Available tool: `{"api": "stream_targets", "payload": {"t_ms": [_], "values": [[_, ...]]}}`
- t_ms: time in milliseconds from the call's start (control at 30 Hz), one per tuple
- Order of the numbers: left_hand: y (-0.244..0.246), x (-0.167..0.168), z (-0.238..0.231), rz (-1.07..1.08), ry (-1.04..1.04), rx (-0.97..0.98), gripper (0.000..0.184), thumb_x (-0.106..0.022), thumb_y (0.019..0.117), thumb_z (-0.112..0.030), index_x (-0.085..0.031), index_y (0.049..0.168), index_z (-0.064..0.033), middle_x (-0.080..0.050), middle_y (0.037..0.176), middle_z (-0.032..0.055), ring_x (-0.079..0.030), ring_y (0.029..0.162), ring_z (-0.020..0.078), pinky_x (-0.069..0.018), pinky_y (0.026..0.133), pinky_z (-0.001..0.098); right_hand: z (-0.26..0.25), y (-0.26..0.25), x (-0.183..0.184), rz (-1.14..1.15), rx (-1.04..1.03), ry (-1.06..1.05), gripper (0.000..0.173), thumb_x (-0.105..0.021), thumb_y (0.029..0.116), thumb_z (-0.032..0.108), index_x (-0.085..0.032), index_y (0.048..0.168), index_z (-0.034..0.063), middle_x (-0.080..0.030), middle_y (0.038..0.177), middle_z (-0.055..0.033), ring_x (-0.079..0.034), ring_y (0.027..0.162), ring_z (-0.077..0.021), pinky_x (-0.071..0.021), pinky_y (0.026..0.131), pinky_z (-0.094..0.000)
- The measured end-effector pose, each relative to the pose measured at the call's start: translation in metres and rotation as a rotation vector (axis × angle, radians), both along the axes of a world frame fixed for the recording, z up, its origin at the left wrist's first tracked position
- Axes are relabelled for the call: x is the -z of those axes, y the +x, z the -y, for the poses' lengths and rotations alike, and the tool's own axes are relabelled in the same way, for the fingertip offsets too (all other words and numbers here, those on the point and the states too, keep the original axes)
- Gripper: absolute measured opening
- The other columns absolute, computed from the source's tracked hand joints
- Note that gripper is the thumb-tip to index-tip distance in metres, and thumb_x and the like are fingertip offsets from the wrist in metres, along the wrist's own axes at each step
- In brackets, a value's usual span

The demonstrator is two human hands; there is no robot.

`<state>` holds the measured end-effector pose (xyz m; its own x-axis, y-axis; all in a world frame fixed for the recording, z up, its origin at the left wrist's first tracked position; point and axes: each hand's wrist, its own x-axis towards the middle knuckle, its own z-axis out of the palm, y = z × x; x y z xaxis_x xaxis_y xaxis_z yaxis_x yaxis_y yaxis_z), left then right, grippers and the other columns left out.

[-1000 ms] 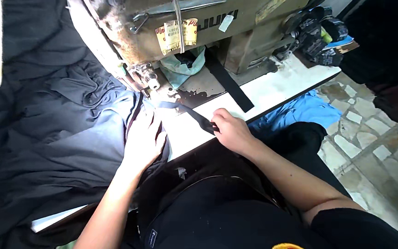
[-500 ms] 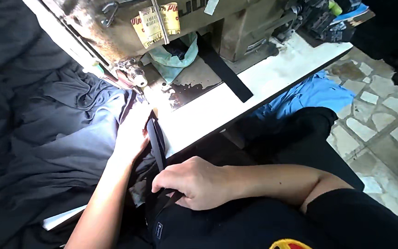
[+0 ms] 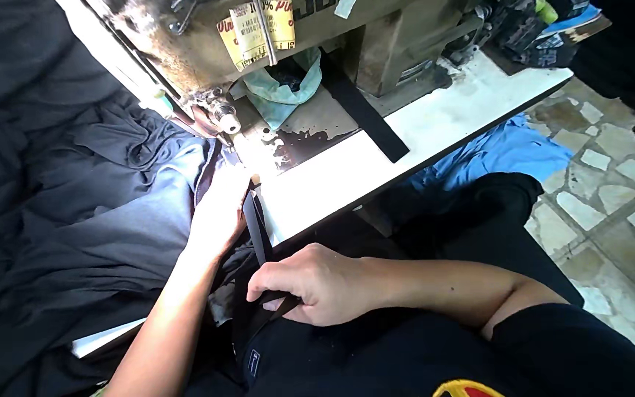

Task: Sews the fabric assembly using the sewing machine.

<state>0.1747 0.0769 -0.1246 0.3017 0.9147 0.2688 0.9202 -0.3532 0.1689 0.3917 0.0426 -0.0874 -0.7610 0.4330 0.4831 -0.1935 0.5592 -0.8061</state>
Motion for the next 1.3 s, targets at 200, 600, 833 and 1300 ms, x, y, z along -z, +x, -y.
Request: {"api": "stream_targets", "payload": {"t_ms": [200, 600, 833, 1300], "values": [[0.001, -0.005, 0.026, 0.175, 0.232, -0.018, 0.024, -0.055, 0.0955, 0.001, -0.072, 0.111, 0.0074, -0.074, 0.109, 0.0245, -0.074, 0.094, 0.0387, -0.0583, 0.079, 0.0497, -0.052, -0.007, 0.039, 0.347, 0.253, 0.398, 0.015, -0.07, 0.0887, 0.006, -0.075, 0.103, 0.0038, -0.071, 0.096, -0.0144, -0.071, 0.078, -0.0272, -0.0567, 0.06, -0.0426], [0.015, 0.014, 0.047, 0.259, 0.056, -0.039, 0.022, -0.057, 0.0877, -0.001, -0.077, 0.094, 0.0058, -0.071, 0.119, 0.0246, -0.065, 0.118, 0.0427, -0.0489, 0.102, 0.053, -0.021, -0.009, 0.05, 0.538, 0.256, 0.495, 0.013, -0.063, 0.0936, 0.006, -0.072, 0.101, -0.0005, -0.07, 0.11, -0.0191, -0.072, 0.079, -0.0301, -0.0566, 0.058, -0.0409], [0.017, 0.016, 0.05, 0.296, 0.053, -0.041, 0.026, -0.054, 0.0871, -0.001, -0.077, 0.097, 0.0053, -0.071, 0.121, 0.0229, -0.064, 0.121, 0.0424, -0.0454, 0.104, 0.0582, -0.02, -0.006, 0.053, 0.531, 0.249, 0.495, 0.014, -0.063, 0.0944, 0.008, -0.071, 0.103, 0.001, -0.07, 0.112, -0.0185, -0.072, 0.078, -0.0294, -0.0559, 0.057, -0.0401], [0.005, 0.025, 0.052, 0.235, 0.068, 0.066, 0.038, -0.047, 0.0855, -0.014, -0.079, 0.102, -0.0019, -0.071, 0.126, 0.0201, -0.061, 0.126, 0.0428, -0.0447, 0.102, 0.0619, -0.018, -0.005, 0.053, 0.492, 0.271, 0.499, 0.016, -0.061, 0.0937, 0.006, -0.071, 0.105, 0.0005, -0.071, 0.111, -0.0199, -0.073, 0.082, -0.0324, -0.0582, 0.061, -0.043]]}}
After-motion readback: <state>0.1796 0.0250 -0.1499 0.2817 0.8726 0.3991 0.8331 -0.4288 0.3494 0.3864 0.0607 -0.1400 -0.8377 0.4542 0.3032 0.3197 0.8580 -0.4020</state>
